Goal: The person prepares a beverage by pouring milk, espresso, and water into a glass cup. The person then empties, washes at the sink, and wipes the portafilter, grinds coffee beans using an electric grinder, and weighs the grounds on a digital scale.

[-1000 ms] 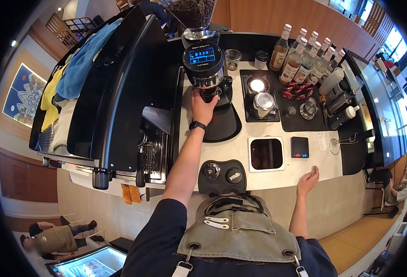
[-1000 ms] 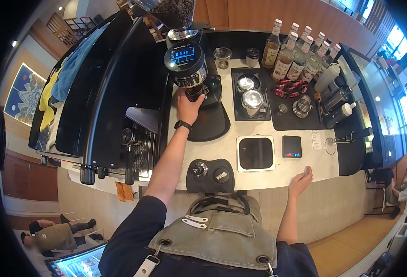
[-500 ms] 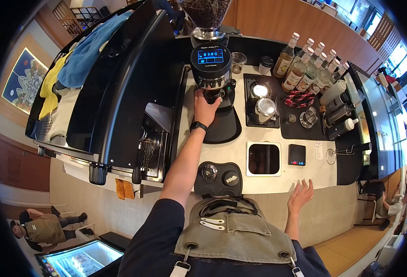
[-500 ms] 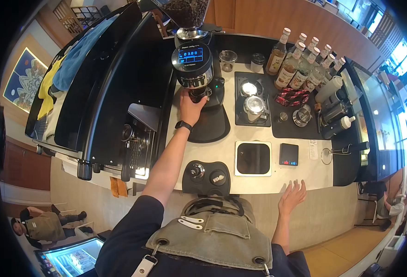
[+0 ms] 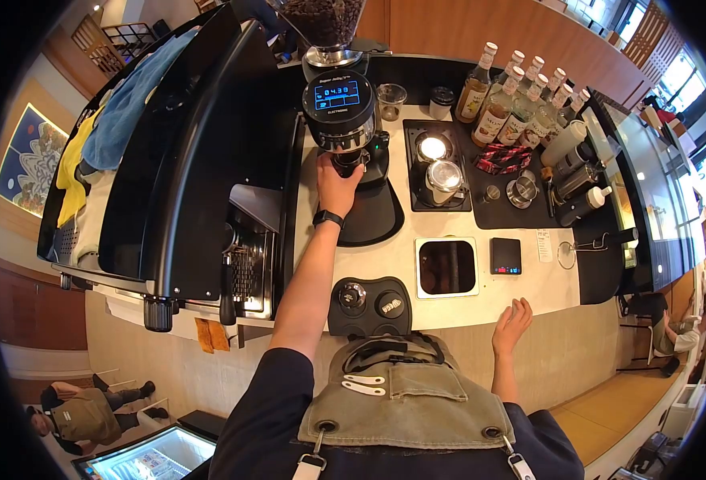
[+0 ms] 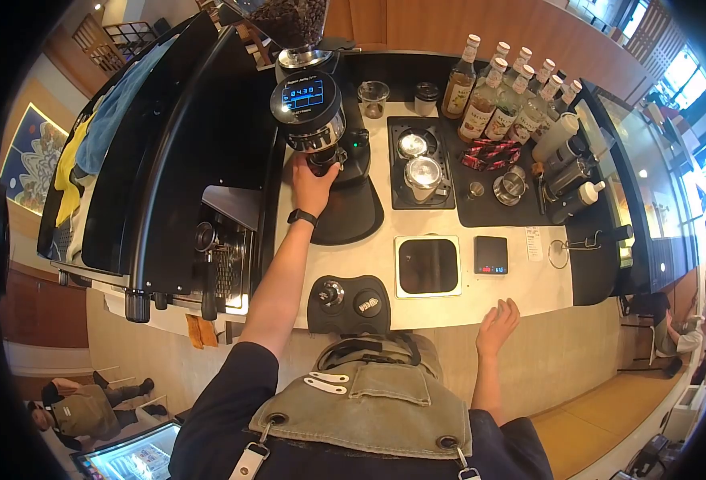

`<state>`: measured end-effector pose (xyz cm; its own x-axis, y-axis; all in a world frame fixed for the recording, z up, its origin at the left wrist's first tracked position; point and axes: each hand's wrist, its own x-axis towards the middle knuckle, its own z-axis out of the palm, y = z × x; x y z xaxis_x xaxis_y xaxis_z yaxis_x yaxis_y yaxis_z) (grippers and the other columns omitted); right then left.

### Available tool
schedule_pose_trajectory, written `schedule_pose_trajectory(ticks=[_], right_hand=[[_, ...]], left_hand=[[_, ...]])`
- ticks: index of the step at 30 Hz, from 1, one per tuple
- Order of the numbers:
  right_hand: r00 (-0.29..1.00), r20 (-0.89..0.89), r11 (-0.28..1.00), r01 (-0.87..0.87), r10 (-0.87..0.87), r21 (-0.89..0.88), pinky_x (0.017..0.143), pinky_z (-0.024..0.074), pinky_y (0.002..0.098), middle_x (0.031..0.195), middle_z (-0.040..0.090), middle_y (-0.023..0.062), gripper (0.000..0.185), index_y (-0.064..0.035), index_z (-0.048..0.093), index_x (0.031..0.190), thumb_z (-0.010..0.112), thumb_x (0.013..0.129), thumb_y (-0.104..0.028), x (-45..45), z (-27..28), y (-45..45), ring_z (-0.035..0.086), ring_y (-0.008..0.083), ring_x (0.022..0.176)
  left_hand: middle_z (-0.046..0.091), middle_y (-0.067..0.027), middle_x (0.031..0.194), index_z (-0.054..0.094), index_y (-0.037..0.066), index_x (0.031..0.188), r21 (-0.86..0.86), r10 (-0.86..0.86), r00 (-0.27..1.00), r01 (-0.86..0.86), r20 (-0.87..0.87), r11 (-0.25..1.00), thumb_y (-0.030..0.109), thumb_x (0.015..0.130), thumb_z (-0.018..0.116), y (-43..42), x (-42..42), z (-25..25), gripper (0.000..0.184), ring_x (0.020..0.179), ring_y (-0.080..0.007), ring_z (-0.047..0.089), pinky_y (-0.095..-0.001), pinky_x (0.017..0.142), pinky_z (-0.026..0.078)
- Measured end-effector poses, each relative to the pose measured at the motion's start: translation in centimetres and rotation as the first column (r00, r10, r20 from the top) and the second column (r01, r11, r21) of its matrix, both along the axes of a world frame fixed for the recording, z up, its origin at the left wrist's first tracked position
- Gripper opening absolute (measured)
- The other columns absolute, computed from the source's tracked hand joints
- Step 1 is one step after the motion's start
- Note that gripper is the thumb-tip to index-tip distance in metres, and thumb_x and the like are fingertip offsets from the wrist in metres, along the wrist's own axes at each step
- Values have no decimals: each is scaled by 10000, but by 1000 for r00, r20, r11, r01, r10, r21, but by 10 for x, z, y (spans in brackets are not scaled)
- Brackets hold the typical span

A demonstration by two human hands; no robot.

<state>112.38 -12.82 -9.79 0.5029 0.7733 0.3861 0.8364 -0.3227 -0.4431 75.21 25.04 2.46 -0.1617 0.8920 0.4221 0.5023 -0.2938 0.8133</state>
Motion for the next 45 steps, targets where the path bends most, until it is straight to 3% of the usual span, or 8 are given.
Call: schedule_pose_trajectory(ticks=[36,42,43,45], right_hand=[[999,-21,1000,26,-26,6,1144,315,508,1392,494,214,279,26,554,1263,514,1030,-123,1,-4,0,409,379,1345],[1000,-27,999,8,-6,51,1122,324,535,1363,508,225,281,40,551,1243,544,994,-91,2,-3,0,428,406,1306],[997,-71,997,18,-12,79,1123,326,533,1356,519,219,279,37,553,1240,555,987,-81,2,-4,0,439,405,1303],[987,-162,991,43,-22,128,1124,328,530,1343,542,209,279,31,559,1234,576,972,-62,3,-4,2,459,401,1297]], left_hand=[[545,-205,1274,514,-13,1249,8,9,1000,-9,8,1000,240,781,828,2,3,-2,618,1183,-414,568,-493,998,481],[549,-222,1223,512,-34,1243,74,74,985,-63,-154,995,219,751,840,-4,6,3,644,1153,-420,560,-496,996,469],[596,-225,1259,526,-35,1265,66,79,990,-71,-121,995,186,754,840,-10,8,4,639,1189,-399,566,-458,1067,443],[603,-237,1225,521,-33,1255,-97,76,992,-86,-105,992,204,755,834,-28,9,4,635,1150,-415,591,-477,1017,471]])
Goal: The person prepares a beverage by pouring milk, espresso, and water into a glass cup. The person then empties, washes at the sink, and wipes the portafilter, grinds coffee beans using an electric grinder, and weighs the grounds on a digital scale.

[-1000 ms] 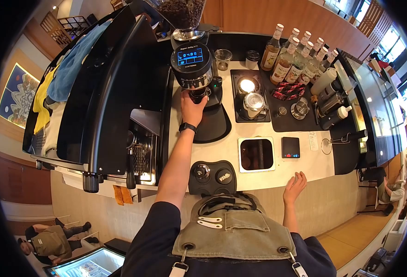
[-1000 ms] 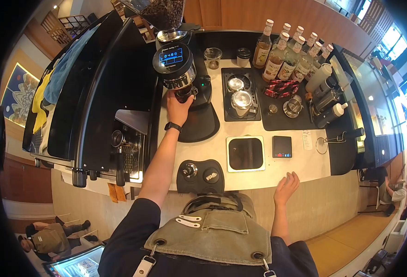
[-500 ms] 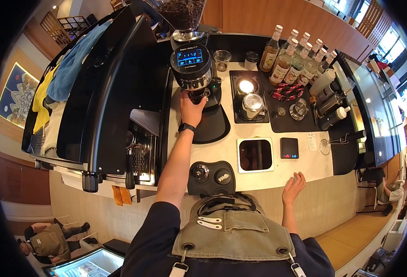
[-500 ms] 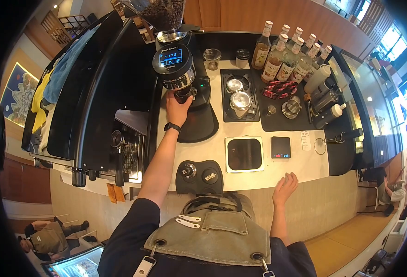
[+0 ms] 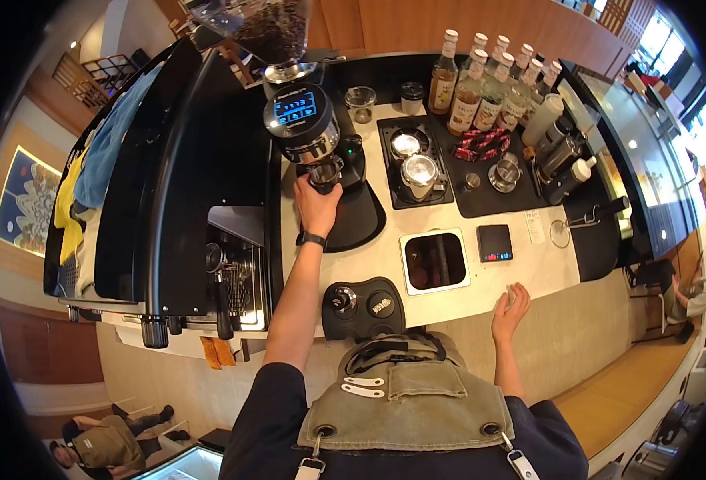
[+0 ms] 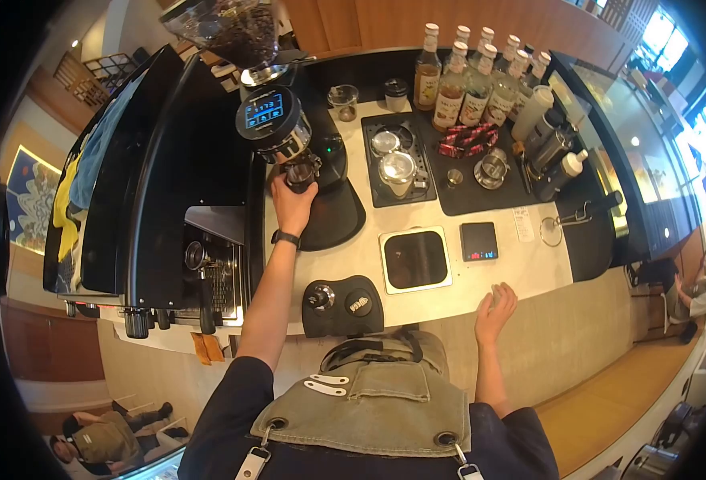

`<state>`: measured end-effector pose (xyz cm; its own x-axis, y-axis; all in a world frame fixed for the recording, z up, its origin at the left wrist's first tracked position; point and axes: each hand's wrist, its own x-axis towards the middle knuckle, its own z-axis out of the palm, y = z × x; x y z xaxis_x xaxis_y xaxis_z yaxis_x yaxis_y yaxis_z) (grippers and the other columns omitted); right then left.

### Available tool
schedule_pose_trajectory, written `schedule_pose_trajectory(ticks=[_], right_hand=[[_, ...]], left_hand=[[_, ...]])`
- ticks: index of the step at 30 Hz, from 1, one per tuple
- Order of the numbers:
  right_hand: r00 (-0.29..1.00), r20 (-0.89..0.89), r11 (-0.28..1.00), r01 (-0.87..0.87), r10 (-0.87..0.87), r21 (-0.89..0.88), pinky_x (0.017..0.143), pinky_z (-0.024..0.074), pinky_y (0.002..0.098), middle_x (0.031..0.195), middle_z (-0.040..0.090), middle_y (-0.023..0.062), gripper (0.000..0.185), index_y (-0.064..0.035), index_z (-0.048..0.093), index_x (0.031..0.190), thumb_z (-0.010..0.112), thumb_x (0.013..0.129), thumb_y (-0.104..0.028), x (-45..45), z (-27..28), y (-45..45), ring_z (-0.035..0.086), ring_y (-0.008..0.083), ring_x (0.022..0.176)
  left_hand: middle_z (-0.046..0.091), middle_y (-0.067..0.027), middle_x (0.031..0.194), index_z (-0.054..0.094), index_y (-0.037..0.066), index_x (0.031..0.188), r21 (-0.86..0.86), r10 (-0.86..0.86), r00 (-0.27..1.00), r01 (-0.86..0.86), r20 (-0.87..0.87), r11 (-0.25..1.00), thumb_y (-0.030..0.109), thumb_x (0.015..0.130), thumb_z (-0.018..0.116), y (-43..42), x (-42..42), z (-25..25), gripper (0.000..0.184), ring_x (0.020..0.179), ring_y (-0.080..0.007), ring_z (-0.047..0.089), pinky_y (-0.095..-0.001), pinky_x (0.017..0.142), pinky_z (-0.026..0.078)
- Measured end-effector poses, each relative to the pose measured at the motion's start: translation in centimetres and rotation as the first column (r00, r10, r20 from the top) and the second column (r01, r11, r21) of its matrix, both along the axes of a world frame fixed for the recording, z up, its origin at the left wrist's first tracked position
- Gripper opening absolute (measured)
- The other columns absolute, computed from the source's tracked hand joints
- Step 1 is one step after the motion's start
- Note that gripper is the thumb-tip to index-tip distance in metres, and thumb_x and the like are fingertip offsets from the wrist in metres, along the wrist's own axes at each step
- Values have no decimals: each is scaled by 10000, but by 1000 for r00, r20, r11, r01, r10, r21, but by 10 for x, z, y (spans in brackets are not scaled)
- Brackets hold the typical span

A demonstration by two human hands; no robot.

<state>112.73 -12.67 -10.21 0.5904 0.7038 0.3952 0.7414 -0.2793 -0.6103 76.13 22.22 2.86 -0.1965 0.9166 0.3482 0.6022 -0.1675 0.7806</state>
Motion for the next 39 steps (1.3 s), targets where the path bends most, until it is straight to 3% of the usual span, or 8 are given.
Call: schedule_pose_trajectory(ticks=[3,7,11,19,23,27,33,39], right_hand=[[997,-75,997,14,-8,73,1118,370,485,1327,579,190,312,17,569,1252,612,949,-44,-25,45,16,510,370,1287],[841,-440,949,-284,316,139,1072,460,398,1314,635,154,470,-15,555,1367,690,918,-52,-70,87,47,602,291,1233],[706,-515,872,-431,486,232,1078,470,382,1360,634,163,687,-33,485,1467,789,854,-89,-84,106,61,609,278,1266],[835,-522,984,-130,176,123,992,516,390,1271,673,180,680,1,523,1391,853,818,-160,-18,85,8,661,285,1169],[862,-507,999,-22,3,-31,1008,497,421,1298,628,182,681,-2,525,1387,859,819,-176,17,32,-8,614,325,1197],[887,-463,998,29,-3,49,1026,480,443,1300,619,181,668,-10,520,1386,846,828,-184,22,38,-7,587,343,1219],[883,-453,990,-74,121,120,981,515,363,1226,673,147,668,11,503,1352,868,808,-126,40,48,44,657,238,1142],[862,-455,974,-187,224,127,999,513,385,1257,644,196,821,-7,414,1428,896,779,-152,48,62,116,658,277,1143]], left_hand=[[646,-197,1189,522,-20,1245,-72,-158,961,178,226,981,193,752,855,-34,4,-26,632,1090,-316,647,-413,966,504],[630,-137,1185,430,-15,1336,-119,-439,842,493,313,862,58,794,843,-129,64,5,686,1055,-191,653,-329,947,526],[572,-148,1256,280,-12,1482,-176,-629,639,750,442,638,36,777,834,-188,130,12,898,1108,-223,623,-351,979,515],[517,-220,1442,262,-1,1540,-195,-810,463,886,359,421,245,769,908,-238,213,-11,1035,1292,-330,577,-432,1115,458],[573,-217,1426,439,-34,1457,-338,-827,387,905,407,258,283,872,834,-238,207,-20,774,1296,-330,589,-424,1129,448],[677,-180,1291,587,-6,1334,-378,-799,447,876,403,299,235,927,764,-239,185,-11,506,1193,-291,660,-392,1041,505],[704,-158,1242,613,1,1306,-444,-714,606,779,349,444,212,932,753,-242,147,5,452,1142,-269,687,-378,1008,525],[729,-143,1173,630,32,1302,-434,-610,727,682,315,589,177,935,744,-249,122,8,411,1102,-252,700,-362,973,531]])
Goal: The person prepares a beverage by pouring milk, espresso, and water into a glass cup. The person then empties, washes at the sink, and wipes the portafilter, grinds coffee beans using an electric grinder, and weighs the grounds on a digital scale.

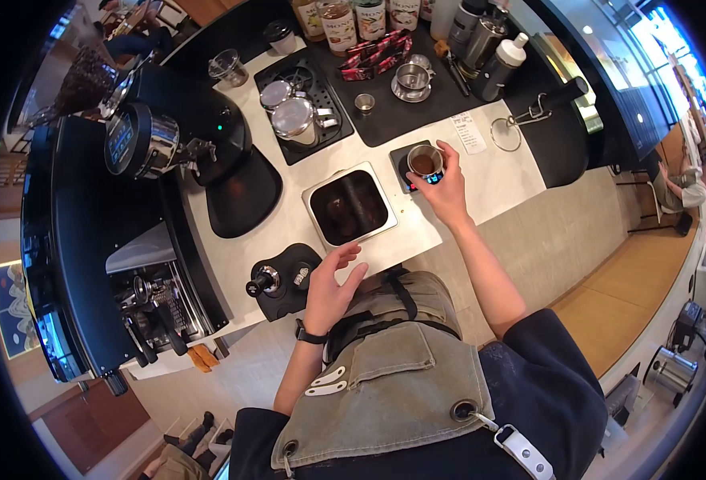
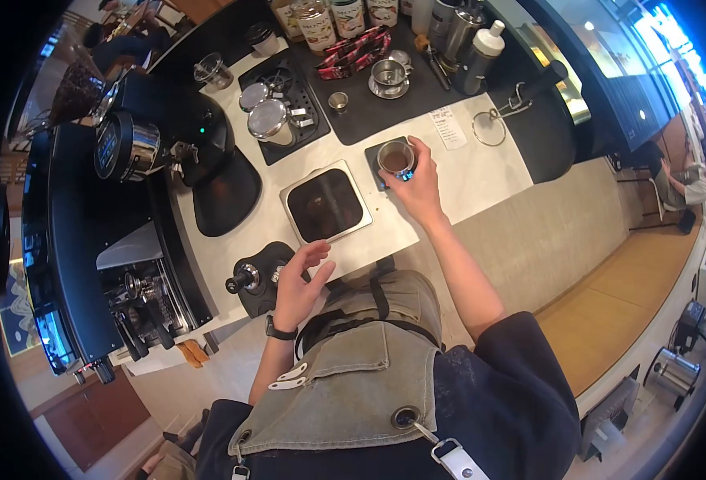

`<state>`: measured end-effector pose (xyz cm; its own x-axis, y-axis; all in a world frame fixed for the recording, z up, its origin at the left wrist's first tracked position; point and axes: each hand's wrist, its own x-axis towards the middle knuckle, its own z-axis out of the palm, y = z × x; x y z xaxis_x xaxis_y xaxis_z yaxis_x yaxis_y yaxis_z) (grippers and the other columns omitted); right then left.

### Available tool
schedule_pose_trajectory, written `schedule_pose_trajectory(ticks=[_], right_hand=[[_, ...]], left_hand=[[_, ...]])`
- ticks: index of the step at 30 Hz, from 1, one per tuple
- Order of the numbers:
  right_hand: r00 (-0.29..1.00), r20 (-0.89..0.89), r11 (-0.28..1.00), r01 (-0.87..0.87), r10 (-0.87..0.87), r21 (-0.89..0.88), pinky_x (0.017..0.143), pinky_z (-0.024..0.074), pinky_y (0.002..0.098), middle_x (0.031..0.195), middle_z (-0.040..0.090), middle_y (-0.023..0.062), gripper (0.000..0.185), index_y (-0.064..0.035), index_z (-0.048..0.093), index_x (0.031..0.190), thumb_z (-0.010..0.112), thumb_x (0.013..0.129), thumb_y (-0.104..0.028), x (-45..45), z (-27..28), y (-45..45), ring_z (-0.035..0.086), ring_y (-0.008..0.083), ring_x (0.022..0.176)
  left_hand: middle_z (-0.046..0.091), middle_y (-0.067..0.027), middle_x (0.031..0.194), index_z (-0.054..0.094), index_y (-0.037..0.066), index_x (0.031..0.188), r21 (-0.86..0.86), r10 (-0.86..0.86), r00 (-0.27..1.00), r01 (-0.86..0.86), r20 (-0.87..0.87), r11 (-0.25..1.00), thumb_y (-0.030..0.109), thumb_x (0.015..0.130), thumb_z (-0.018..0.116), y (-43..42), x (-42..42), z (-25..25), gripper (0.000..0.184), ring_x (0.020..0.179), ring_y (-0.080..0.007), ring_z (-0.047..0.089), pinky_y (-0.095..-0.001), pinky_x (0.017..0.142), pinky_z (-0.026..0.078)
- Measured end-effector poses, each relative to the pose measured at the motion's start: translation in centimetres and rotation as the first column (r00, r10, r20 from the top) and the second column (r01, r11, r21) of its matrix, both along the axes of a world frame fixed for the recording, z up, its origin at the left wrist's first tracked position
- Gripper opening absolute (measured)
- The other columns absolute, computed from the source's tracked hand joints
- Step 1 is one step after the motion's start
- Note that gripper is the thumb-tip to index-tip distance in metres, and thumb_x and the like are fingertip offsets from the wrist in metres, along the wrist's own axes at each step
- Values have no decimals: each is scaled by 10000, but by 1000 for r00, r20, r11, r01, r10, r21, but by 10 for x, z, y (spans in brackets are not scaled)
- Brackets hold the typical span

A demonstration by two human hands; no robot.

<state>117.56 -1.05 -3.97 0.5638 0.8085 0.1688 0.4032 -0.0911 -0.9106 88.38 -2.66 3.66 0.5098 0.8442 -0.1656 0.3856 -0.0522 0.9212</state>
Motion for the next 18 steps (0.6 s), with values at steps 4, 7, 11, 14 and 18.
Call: schedule_pose_trajectory(ticks=[4,7,11,14,18], right_hand=[[990,137,999,-13,20,-53,1037,478,421,1305,607,210,851,6,405,1442,898,770,-166,1,-10,15,605,329,1208],[996,81,996,-22,29,-85,1129,386,466,1407,529,201,915,5,377,1479,906,760,-196,3,-11,17,489,369,1326],[996,86,998,12,-17,59,1170,356,446,1485,492,199,996,27,339,1512,925,750,-232,8,14,-5,469,350,1378],[995,21,982,92,-97,167,1198,325,442,1513,481,203,912,32,333,1518,866,835,-255,23,36,-35,446,319,1426],[979,-61,969,200,-193,145,1205,317,455,1518,478,210,846,10,310,1540,798,911,-277,50,32,-73,438,325,1436]], left_hand=[[730,-140,1168,630,30,1299,-8,63,998,-63,-3,998,174,936,742,-3,-12,-1,407,1099,-245,698,-357,974,528],[729,-137,1166,629,25,1295,-7,68,998,-68,-14,998,172,938,738,-1,-15,-2,401,1103,-240,695,-357,975,526],[724,-127,1182,630,24,1291,-9,51,998,-51,-24,999,174,942,734,2,-15,1,394,1100,-233,692,-359,977,524],[719,-117,1200,632,30,1293,-44,62,998,-62,-16,997,175,944,731,5,-12,4,391,1096,-231,692,-356,979,523],[715,-109,1218,632,36,1299,-52,6,999,-9,-49,999,176,948,728,12,-6,7,389,1105,-234,691,-361,989,519]])
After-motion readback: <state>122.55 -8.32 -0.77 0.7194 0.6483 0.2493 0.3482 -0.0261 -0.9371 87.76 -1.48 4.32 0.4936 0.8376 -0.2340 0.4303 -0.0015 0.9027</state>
